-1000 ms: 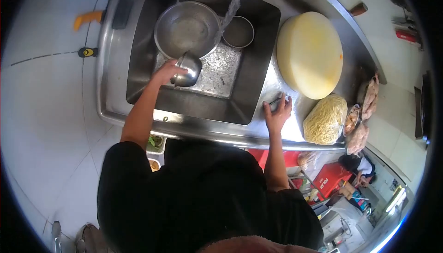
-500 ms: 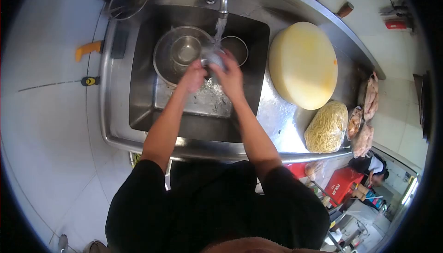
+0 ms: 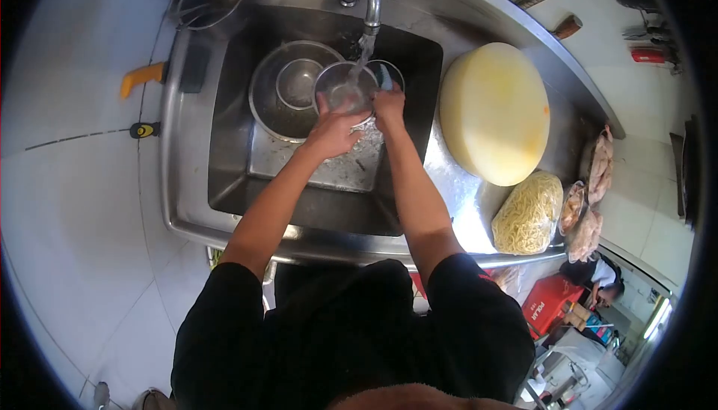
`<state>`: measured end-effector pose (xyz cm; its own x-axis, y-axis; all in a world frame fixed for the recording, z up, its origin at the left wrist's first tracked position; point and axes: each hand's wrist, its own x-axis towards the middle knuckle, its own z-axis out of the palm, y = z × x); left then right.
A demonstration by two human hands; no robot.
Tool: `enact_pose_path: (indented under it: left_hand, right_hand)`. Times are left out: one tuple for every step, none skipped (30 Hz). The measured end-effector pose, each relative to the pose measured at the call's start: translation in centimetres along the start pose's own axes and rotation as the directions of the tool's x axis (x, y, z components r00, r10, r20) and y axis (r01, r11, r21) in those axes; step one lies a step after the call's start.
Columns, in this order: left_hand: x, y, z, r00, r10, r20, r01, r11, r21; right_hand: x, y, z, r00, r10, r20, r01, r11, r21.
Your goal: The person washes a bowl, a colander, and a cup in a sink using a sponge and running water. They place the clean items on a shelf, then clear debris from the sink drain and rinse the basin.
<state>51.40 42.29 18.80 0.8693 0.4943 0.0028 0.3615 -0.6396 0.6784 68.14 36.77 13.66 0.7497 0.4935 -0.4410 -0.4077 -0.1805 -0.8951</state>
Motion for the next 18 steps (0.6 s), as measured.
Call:
enact_pose_path:
  left_hand:
    - [0.1,0.7,-0.9,0.983,-0.018,-0.183,0.029,0.998,0.056]
    - [0.4,-0.4,-0.2,0.899,-0.096,-0.426,0.08,0.995,-0.055]
    - [0.7,-1.5,0.6,0.751,-0.168,-0.639,0.069,0.982,-0.177]
    - [0.8,-3.2,1.8,0.796,-0.468,-0.384,0.125,0.748,-0.652]
    - [1.0,-4.5,2.2,0.806,-0.592,-0.011,0.21,0.303,-0.929]
    - [0.9,-5.5,2.8,0.78,-0.505,0.37,0.3,-0.218,-0.929]
    - [1.0,-5.1,2.2,0.76,-0.531,0.374,0.314,-0.203,-0.927]
    - [1.3,-4.7,1.7,0.754,-0.571,0.325,0.29,-0.155,-0.944]
    - [1.3,-4.1,1.6,0.742,-0.608,0.283,0.274,-0.111,-0.955]
    - [1.3,-3.7,1.5,0.729,-0.64,0.241,0.26,-0.066,-0.963]
    - [1.5,-3.2,1.3,0.729,-0.64,0.241,0.277,-0.047,-0.96]
    - [1.9,-2.7,1.2,0.73,-0.639,0.242,0.292,-0.029,-0.956]
    - [2.2,-2.2,1.2,0.732,-0.637,0.241,0.303,-0.012,-0.953]
    - [2.0,-2.9,0.9,0.73,-0.618,0.293,0.342,-0.04,-0.939]
    - [1.1,-4.8,0.4,0.721,-0.601,0.346,0.385,-0.069,-0.921]
    - [0.5,-5.9,0.0,0.708,-0.585,0.396,0.427,-0.092,-0.9]
    - [0.0,-4.9,-0.8,0.687,-0.589,0.425,0.415,-0.162,-0.895]
    - [-0.5,-5.3,0.6,0.681,-0.6,0.421,0.428,-0.14,-0.893]
  right_hand:
    - [-0.2,-2.1,-0.6,0.994,0.109,-0.004,-0.109,0.992,-0.057]
    - [-0.5,-3.4,-1.0,0.976,0.218,-0.013,-0.218,0.969,-0.112]
    - [-1.2,-4.2,-0.9,0.968,0.25,0.029,-0.245,0.963,-0.112]
    - [-2.0,-4.8,-0.7,0.957,0.283,0.071,-0.274,0.955,-0.113]
    - [-2.4,-5.1,-0.6,0.943,0.311,0.114,-0.299,0.947,-0.114]
    - [-2.3,-4.7,-0.3,1.0,-0.018,-0.015,0.012,0.943,-0.332]
    - [-2.4,-4.6,0.5,0.928,-0.368,-0.063,0.274,0.786,-0.555]
    - [-2.3,-4.6,1.2,0.739,-0.673,-0.024,0.435,0.505,-0.746]
    - [-2.1,-4.8,1.2,0.766,-0.643,-0.029,0.36,0.466,-0.809]
    - [-2.6,-4.3,2.0,0.749,-0.658,0.074,0.405,0.368,-0.837]
    - [-3.3,-3.5,3.4,0.728,-0.663,0.175,0.448,0.266,-0.854]
    - [-3.8,-3.0,4.6,0.703,-0.655,0.277,0.487,0.16,-0.858]
    - [-2.7,0.9,4.7,0.628,-0.64,0.444,0.62,0.066,-0.782]
    - [-1.4,4.6,4.1,0.527,-0.606,0.596,0.737,-0.024,-0.676]
    - [-1.9,3.7,3.3,0.588,-0.398,0.704,0.789,0.092,-0.607]
    - [-3.0,1.8,2.4,0.584,-0.176,0.792,0.807,0.229,-0.544]
    - [-3.9,0.3,1.9,0.514,0.043,0.856,0.785,0.378,-0.491]
    - [-3.9,-0.5,1.9,0.575,-0.034,0.817,0.791,0.277,-0.545]
